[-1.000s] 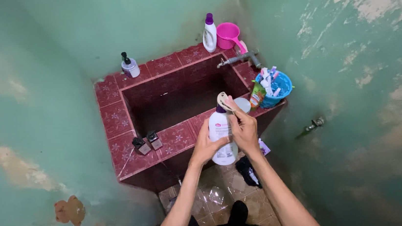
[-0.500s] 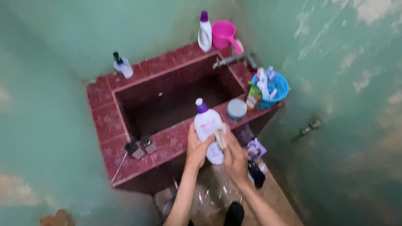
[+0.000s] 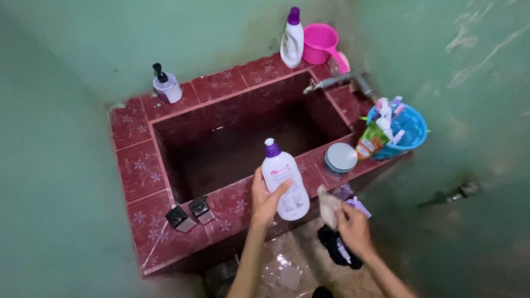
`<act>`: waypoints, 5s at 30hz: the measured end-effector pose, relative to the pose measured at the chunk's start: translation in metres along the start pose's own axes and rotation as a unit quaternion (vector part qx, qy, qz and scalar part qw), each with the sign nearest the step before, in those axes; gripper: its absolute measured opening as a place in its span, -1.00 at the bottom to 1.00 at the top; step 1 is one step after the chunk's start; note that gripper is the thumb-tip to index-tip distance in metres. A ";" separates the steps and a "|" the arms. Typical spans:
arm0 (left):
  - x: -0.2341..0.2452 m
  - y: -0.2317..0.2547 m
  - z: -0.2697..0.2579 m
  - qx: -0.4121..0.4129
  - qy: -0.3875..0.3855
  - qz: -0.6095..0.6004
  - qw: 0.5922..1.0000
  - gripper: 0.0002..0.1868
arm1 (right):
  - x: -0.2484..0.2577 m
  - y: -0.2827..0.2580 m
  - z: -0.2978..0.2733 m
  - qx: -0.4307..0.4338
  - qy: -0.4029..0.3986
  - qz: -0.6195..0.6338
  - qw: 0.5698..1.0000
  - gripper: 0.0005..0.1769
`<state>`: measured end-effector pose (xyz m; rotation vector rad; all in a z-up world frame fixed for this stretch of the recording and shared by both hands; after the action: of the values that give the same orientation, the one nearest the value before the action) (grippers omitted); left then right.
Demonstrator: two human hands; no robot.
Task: The person refills a white bottle with a purple cap from a wall tap, then wipes the bottle and two small black soap dispensers with a white cloth. The person places the refilled bottle and the cleaned dispensers on the tiled sink counter.
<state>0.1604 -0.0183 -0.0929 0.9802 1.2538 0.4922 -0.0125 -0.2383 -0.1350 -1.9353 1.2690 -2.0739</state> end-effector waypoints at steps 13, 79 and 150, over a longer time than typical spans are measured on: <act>0.034 -0.027 0.026 -0.017 -0.077 0.053 0.995 -0.20 | -0.054 -0.119 0.071 0.393 0.130 -0.035 0.910 -0.53; -0.157 0.123 0.232 -0.180 -0.060 0.298 0.935 0.01 | 0.127 -0.232 0.274 0.230 0.136 0.184 0.946 -0.40; -0.024 -0.083 0.553 -0.153 -0.003 0.336 0.929 -0.07 | 0.030 -0.179 0.590 0.188 0.081 -0.098 0.974 -0.45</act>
<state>0.6574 -0.2700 -0.1477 1.1262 0.7720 1.1789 0.5662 -0.4440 -0.0733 -1.8110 0.6550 -2.3917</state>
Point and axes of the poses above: each hand's wrist, its own z-axis towards the middle knuckle, its own x-axis out of the back of the hand, y = z × x, the point moved 9 cm from there along z, towards the middle knuckle, and after that the axes turned 7 degrees about -z, right-handed, at the moved point
